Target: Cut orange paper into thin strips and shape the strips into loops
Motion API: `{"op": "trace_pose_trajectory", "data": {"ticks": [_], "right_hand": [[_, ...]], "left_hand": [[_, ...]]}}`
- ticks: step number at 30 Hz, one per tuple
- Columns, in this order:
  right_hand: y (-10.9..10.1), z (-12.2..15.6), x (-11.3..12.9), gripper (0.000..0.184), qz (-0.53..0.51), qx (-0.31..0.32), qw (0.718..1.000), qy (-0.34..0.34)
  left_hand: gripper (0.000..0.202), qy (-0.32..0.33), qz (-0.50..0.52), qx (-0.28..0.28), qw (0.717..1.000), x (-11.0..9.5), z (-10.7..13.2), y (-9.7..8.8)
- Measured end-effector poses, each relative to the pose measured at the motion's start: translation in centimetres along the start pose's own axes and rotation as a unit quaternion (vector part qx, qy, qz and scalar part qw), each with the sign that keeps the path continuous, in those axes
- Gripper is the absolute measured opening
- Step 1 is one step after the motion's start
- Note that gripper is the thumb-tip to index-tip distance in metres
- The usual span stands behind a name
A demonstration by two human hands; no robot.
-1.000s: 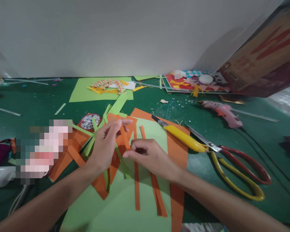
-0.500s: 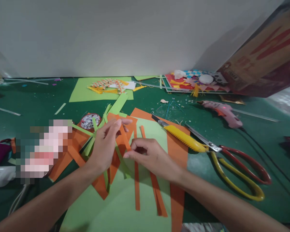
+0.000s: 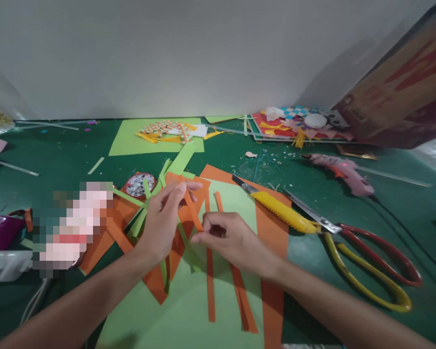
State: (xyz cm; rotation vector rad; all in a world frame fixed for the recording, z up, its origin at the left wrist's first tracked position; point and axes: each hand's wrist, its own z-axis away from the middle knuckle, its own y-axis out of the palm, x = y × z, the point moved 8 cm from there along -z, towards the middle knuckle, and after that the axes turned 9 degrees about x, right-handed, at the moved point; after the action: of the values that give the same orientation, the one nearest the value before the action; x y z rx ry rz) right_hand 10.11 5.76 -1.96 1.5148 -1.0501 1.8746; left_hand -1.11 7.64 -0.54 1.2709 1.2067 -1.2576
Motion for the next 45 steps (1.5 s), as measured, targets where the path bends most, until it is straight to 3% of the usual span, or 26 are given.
{"op": "trace_pose_trajectory", "data": {"ticks": [16,30,45], "right_hand": [[0.3,-0.3,-1.1,0.032,-0.034,-0.006,0.998,0.053],[0.5,-0.3,-1.4,0.031,-0.081,-0.011,0.991,0.105],[0.2,-0.4,-1.6,0.027,-0.145,-0.016,0.984,0.106]], "left_hand": [[0.03,-0.017,-0.055,0.026,0.998,0.0,-0.3,-0.1],[0.03,-0.035,-0.044,0.016,0.998,0.5,-0.1,-0.4],[0.031,-0.042,-0.013,-0.005,0.999,1.0,-0.4,-1.0]]}}
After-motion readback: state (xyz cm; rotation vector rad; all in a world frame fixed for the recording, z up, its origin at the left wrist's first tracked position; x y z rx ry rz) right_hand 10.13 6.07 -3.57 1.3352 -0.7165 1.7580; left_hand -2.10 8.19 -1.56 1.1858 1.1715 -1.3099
